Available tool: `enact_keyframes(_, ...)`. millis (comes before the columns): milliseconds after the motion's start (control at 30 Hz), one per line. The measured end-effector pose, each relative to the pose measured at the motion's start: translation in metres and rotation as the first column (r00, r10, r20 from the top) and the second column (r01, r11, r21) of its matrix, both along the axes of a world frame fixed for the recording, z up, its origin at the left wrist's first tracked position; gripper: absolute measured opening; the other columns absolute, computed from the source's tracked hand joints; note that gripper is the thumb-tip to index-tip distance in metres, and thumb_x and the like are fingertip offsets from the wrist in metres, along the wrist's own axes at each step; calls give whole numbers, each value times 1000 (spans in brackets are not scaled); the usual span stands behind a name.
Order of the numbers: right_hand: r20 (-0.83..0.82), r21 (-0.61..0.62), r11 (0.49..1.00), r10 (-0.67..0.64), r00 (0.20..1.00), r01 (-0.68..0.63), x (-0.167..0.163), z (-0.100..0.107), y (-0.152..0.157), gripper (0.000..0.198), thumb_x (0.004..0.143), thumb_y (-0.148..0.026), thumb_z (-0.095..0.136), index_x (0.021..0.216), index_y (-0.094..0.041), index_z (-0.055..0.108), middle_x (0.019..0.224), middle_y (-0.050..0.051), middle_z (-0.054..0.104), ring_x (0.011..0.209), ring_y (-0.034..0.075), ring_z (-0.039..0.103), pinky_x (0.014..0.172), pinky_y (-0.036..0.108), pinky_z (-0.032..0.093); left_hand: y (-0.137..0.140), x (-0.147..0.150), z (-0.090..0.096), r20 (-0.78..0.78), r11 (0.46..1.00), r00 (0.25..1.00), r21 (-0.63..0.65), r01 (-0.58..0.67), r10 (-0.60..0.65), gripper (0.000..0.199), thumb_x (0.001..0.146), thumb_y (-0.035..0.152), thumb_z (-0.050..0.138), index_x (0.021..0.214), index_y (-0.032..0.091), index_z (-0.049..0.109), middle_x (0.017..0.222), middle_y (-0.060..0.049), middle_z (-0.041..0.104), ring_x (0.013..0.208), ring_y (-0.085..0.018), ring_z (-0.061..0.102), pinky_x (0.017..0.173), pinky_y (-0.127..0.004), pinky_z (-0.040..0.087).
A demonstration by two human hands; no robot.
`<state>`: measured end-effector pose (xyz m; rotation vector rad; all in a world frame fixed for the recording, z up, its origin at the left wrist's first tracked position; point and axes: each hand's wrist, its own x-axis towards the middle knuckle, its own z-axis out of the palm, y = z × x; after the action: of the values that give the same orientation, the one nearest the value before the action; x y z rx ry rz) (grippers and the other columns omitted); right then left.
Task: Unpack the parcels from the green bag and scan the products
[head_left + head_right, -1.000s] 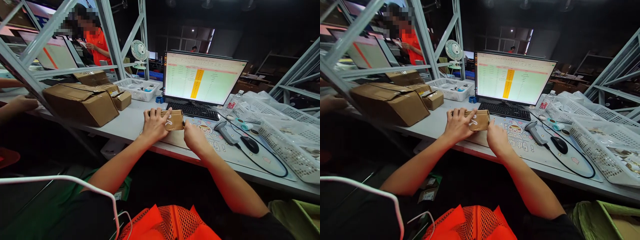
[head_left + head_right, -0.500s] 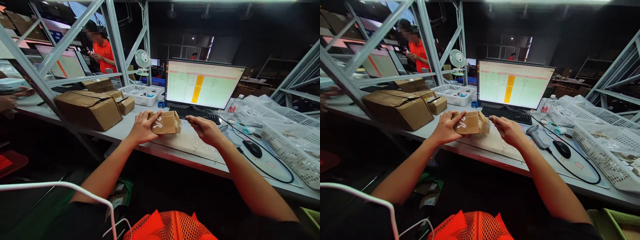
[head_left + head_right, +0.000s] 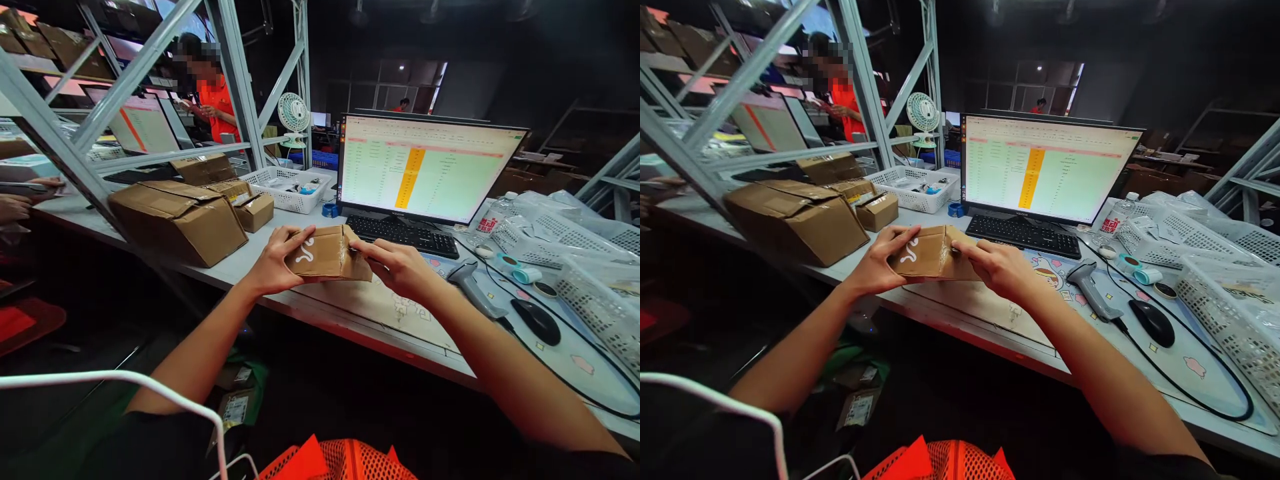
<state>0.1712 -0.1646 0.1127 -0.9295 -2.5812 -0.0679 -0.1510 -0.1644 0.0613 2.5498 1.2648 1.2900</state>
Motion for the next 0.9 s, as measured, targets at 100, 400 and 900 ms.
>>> enact_keyframes(100, -2, -18, 1000, -9, 1000, 9, 2, -12, 16, 51, 113, -32, 41, 161, -29, 54, 120, 10, 72, 98, 22, 69, 87, 31, 52, 4, -13, -6, 43, 1000, 999, 6, 28, -29, 103, 74, 57, 93, 164, 31, 49, 137, -11, 56, 128, -30, 59, 118, -48, 50)
enact_keyframes(400, -60, -78, 997, -3, 998, -1, 15, -49, 69, 51, 111, -32, 42, 159, -22, 56, 120, 11, 74, 104, 24, 70, 93, 33, 53, 27, -43, -20, 159, 998, 987, -59, 27, -17, 113, 72, 72, 91, 165, 27, 48, 141, -12, 58, 133, -32, 59, 122, -48, 46)
enact_keyframes(900, 107, -165, 847, -493, 863, 504, 97, -117, 74, 44, 109, -36, 50, 139, -19, 76, 116, 20, 71, 109, 34, 71, 97, 49, 56, 56, -37, -78, 470, 798, 882, -530, 285, -3, 124, 60, 82, 90, 162, 24, 49, 146, -18, 67, 140, -45, 58, 113, -53, 55)
